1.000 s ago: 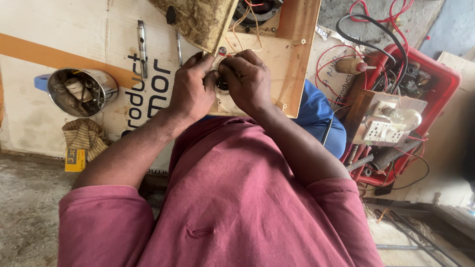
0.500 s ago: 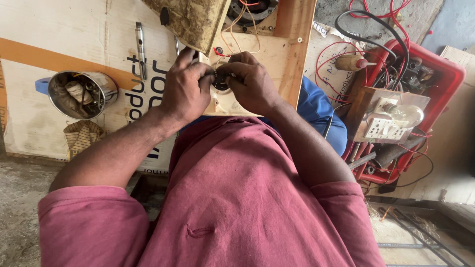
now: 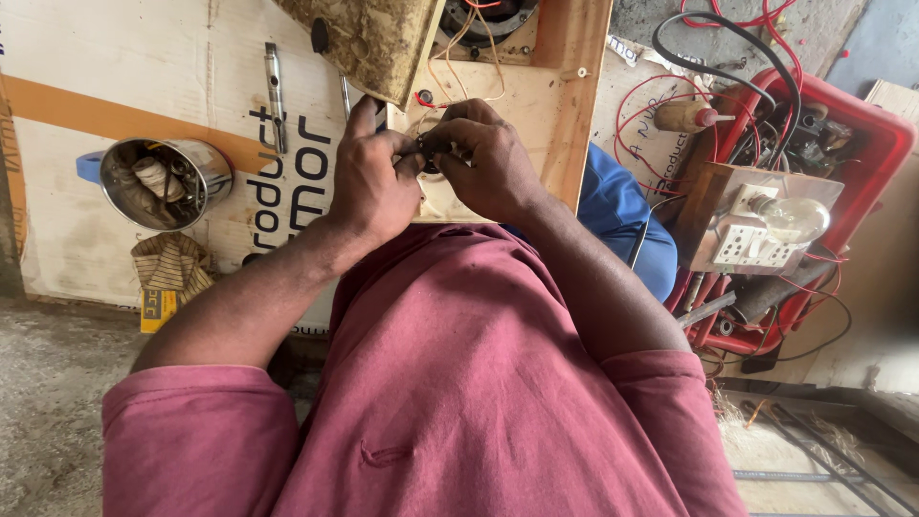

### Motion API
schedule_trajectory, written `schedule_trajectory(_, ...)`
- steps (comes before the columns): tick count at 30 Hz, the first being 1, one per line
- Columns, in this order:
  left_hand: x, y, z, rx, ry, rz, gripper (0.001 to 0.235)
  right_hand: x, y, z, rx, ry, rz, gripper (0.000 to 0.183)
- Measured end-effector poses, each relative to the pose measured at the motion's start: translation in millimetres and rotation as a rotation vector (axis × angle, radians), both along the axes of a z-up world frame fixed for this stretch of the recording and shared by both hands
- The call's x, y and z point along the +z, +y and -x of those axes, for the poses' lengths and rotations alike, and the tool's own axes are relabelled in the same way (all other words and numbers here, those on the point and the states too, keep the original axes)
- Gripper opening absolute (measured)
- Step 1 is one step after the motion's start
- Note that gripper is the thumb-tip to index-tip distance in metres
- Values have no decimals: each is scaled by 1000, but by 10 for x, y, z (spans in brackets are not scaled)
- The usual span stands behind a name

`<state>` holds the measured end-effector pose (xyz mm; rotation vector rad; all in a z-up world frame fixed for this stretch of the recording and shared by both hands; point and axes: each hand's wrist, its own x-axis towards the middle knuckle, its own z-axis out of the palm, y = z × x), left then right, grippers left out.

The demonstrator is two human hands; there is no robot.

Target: The person is repairing an electronic device by connecting wires to a socket and tightening screws with a screwdriver. They also use a yellow tool to adjust components inside the device.

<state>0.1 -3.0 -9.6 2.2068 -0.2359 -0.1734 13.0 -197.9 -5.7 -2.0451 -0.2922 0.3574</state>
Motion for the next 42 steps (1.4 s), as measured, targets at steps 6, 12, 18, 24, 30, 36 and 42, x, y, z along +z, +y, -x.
schedule_trajectory(6, 9, -17, -12, 16, -7, 23, 9, 3, -23, 23, -5, -27, -1, 28)
schedule_trajectory(12, 15, -22, 20, 99, 225, 50, 15, 11, 28, 24, 2, -110, 23, 29)
schedule_trajectory(18, 62, 172, 78, 49, 64, 163, 10, 62, 62, 21, 1, -147, 100, 17)
schedule_trajectory(24, 93, 150, 113, 29, -49, 76, 22, 105, 140, 6, -12, -232, 152, 14)
schedule_trajectory(30, 88, 86, 42, 46, 28, 109, 23, 72, 212, -11, -64, -257, 178, 10)
schedule_trajectory(36, 40, 77, 6, 55, 11, 162, 21, 59, 259, -42, -138, -144, 171, 14)
schedule_trajectory(42, 35, 81, 27, 36, -100, 149, 19, 84, 361, 49, -200, -290, 138, 12)
